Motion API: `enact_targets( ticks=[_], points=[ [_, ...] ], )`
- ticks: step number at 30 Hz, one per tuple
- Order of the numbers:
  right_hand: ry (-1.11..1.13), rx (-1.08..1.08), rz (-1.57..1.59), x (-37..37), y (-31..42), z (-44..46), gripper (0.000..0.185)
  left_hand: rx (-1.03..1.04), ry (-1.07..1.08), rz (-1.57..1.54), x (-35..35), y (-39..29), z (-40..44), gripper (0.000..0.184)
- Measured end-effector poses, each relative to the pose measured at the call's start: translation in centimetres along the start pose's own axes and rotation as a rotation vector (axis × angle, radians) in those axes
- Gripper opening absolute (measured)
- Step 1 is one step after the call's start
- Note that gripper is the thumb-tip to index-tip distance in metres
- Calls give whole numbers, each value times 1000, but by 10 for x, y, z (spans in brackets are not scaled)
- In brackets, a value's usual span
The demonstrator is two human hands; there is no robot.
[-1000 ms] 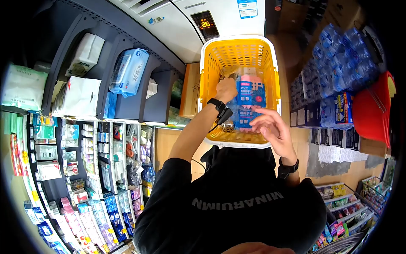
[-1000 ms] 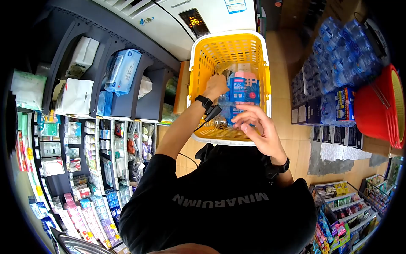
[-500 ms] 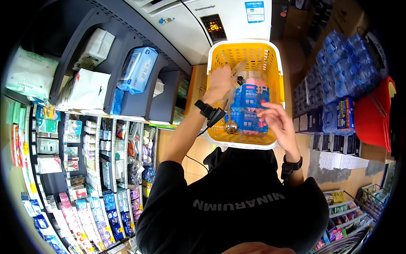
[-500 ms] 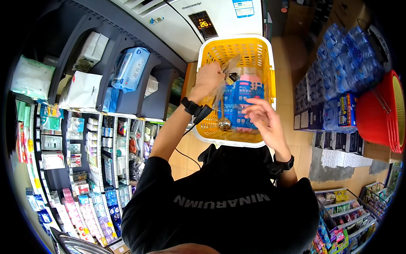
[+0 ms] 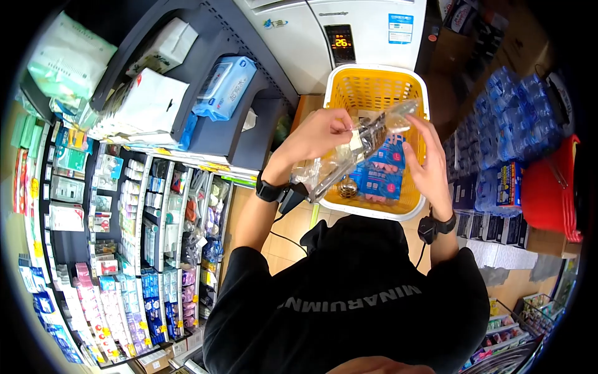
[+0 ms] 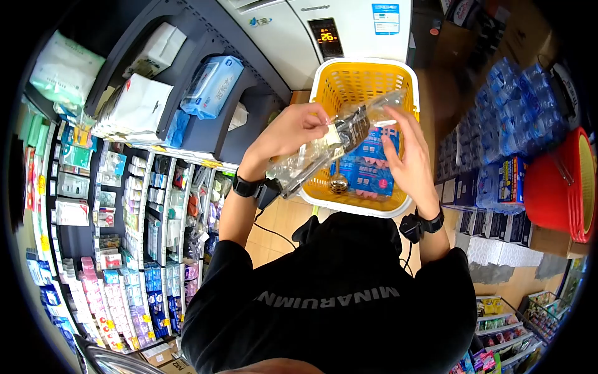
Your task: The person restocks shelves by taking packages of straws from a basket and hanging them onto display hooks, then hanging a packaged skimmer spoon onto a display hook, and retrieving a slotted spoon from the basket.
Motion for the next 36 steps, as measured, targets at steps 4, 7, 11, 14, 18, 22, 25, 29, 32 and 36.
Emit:
enact_targets(
  ticks=[4, 7, 11, 14, 18, 22, 25, 29, 32, 36],
  points=[
    [22, -154, -189, 13, 18, 10, 52, 33, 14, -67, 0, -12, -32, 16],
    [153, -233, -268, 33, 13, 7, 44, 99, 17, 43, 0, -14, -52, 16],
    [264, -274, -271, 55, 21, 3, 24, -125, 17, 7, -6, -16, -88, 18],
    [284, -289, -203, 64, 38, 0, 13, -90, -5, 31, -12, -10, -113, 17],
    [252, -241, -108, 66, 62, -3, 17, 16, -28, -146, -22, -8, -150, 18],
    [275, -225, -86, 77, 82, -10, 16, -59, -70, -243, -52, 25, -210, 30],
    [274, -61, -3, 88, 85, -19, 13, -142, -318, -446, -95, 70, -270, 40],
    [276, -224, -74, 116, 119, -41, 11, -227, -896, -507, -112, 127, -355, 39],
    [447, 92, 242, 157, 135, -70, 13, 7, -903, -413, -90, 127, -386, 31],
    [586, 201, 405, 215, 162, -118, 19, 20, -1079, -707, -55, 142, -441, 35]
  ],
)
Point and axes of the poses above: each hand's wrist, its own z-axis towards the middle knuckle, its own x-axis out of the palm, y = z × x, the point moved 9 cm from there along z, towards the middle knuckle, and after that the axes turned 4 degrees about -y, right-handed, at the moved point
